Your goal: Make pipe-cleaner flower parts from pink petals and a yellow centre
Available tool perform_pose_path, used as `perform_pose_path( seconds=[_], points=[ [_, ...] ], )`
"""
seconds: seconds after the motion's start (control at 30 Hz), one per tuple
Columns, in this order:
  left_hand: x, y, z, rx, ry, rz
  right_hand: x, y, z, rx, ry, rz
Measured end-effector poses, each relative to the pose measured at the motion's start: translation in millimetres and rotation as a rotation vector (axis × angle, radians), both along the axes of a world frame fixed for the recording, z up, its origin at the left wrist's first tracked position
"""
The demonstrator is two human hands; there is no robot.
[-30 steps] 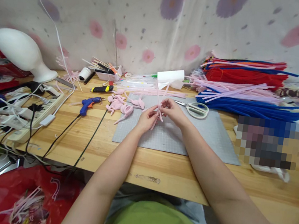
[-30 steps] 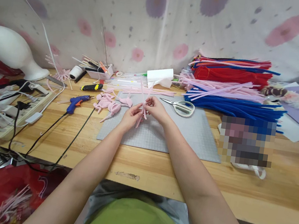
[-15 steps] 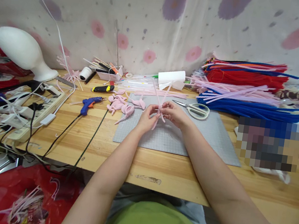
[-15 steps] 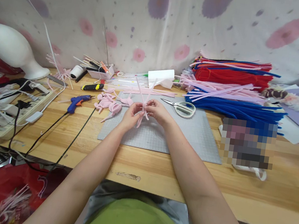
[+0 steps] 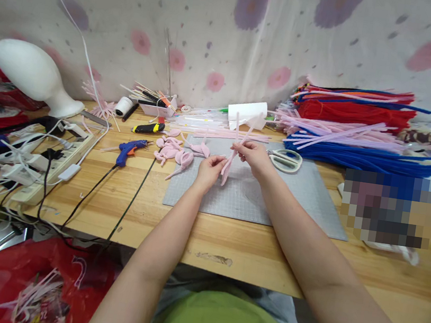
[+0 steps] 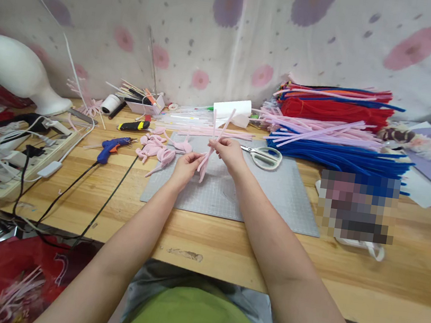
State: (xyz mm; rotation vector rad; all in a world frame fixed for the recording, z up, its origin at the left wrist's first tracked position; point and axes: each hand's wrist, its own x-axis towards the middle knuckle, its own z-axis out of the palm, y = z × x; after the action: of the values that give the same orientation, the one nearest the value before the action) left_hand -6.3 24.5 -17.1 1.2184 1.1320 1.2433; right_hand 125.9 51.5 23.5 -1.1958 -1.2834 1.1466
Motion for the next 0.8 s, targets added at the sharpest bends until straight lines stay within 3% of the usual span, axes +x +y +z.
perform_pose_path(
  seconds=[0.37, 0.6, 0.73, 0.8],
  points=[
    [-0.2, 3.4, -4.3, 0.103, 0.185, 0.003, -0.4, 7.7, 6.5, 0.1, -0.16, -0.118],
    [1.3, -2.1, 5.5, 0.048, -0.033, -0.08, -7.7, -3.2, 4.2, 0.026, -0.221, 0.146],
    [-1.6, 2.0, 5.5, 0.041, -0.149, 0.072, -11.1, -12.5, -12.1, 0.07, -0.192, 0.022],
    [-4.1, 4.1, 5.6, 0.014, -0.234, 0.15, -14.0, -19.3, -20.1, 0.099, -0.252, 0.044]
  ],
)
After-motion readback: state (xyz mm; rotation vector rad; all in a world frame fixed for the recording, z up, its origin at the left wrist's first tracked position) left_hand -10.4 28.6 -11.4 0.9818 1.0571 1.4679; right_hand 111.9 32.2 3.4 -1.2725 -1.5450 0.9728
